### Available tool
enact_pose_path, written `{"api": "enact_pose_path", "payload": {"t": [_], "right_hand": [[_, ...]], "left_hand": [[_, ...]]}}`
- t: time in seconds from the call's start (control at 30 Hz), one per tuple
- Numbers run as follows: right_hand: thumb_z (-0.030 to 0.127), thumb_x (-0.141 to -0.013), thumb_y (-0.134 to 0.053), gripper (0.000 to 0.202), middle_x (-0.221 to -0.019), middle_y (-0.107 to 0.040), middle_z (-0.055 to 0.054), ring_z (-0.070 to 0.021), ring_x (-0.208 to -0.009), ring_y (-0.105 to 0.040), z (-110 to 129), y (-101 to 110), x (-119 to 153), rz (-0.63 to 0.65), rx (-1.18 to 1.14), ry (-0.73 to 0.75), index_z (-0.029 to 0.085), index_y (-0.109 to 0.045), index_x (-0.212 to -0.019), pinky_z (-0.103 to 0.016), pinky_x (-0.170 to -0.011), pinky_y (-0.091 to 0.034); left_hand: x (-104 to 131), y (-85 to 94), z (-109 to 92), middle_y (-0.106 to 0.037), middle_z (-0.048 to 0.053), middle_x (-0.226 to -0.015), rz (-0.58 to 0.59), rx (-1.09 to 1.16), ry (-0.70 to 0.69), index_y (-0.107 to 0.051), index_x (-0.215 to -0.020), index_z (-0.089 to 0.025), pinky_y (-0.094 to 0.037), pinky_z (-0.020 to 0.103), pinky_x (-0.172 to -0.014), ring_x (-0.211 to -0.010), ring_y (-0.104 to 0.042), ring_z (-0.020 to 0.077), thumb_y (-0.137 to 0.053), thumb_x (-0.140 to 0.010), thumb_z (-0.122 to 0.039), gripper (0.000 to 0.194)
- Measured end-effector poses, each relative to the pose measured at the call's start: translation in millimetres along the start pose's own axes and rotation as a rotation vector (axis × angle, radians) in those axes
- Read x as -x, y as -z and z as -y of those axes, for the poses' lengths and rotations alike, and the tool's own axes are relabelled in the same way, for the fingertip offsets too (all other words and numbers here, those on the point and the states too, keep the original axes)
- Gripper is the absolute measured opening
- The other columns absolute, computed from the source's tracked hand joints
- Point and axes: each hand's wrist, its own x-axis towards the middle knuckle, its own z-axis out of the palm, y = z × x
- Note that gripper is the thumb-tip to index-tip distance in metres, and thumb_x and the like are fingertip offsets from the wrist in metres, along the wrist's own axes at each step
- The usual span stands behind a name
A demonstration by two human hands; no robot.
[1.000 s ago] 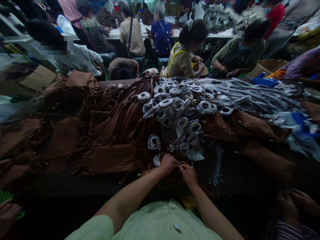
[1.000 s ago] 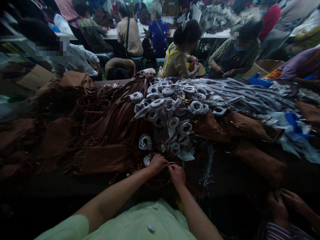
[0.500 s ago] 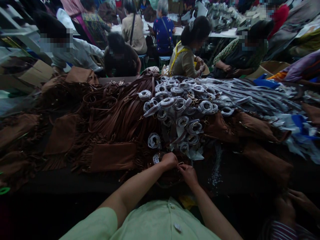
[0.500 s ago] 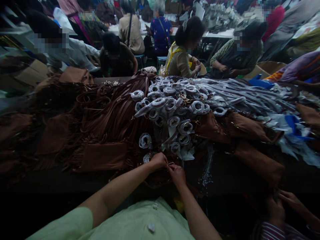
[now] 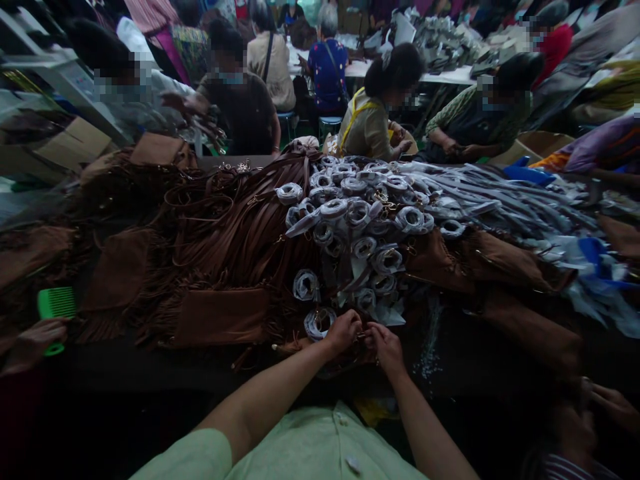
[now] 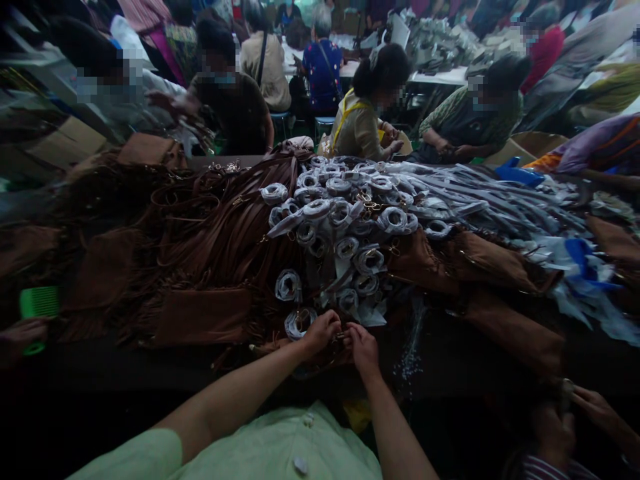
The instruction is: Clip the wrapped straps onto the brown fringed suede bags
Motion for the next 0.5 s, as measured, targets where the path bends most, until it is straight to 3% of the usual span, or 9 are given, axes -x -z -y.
{"api": "enact_pose_path", "payload": {"t": [0.17,0.37,0.5], "right_hand": [[0.052,-0.057,-0.072,0.052,-0.075,-0.07,-0.004,-0.0135,-0.054,-0.062,12.2,-1.5,-9.4,-0.266,-0.315,-0.101,0.014,-0.066,-0.092,-0.026,-0.051,-0.053],[0.047,-0.057,-0.074,0.047,-0.077,-0.07,-0.005,-0.0122,-0.054,-0.062,21.2,4.3,-17.8,-0.288,-0.411,-0.07,0.013,-0.065,-0.089,-0.025,-0.053,-0.055],[0.049,-0.061,-0.071,0.046,-0.079,-0.07,-0.006,-0.0136,-0.055,-0.062,24.1,6.6,-17.3,-0.259,-0.335,-0.077,0.013,-0.066,-0.09,-0.027,-0.052,-0.055]], "left_hand": [[-4.9,3.3,5.8,-0.06,-0.001,-0.068,0.055,0.145,0.033,-0.058,-0.087,-0.014,-0.04,0.02,-0.056,-0.059,-0.055,0.0098,-0.048,-0.075,-0.021,0.017],[-5.2,6.1,8.7,-0.061,-0.001,-0.067,0.044,0.177,0.04,-0.062,-0.087,-0.014,-0.042,0.021,-0.06,-0.062,-0.057,0.0113,-0.054,-0.071,-0.019,0.019],[-6.5,7.6,5.8,-0.063,0.0,-0.072,0.035,0.11,0.027,-0.065,-0.086,-0.014,-0.043,0.021,-0.064,-0.068,-0.057,0.0118,-0.054,-0.071,-0.018,0.02]]}}
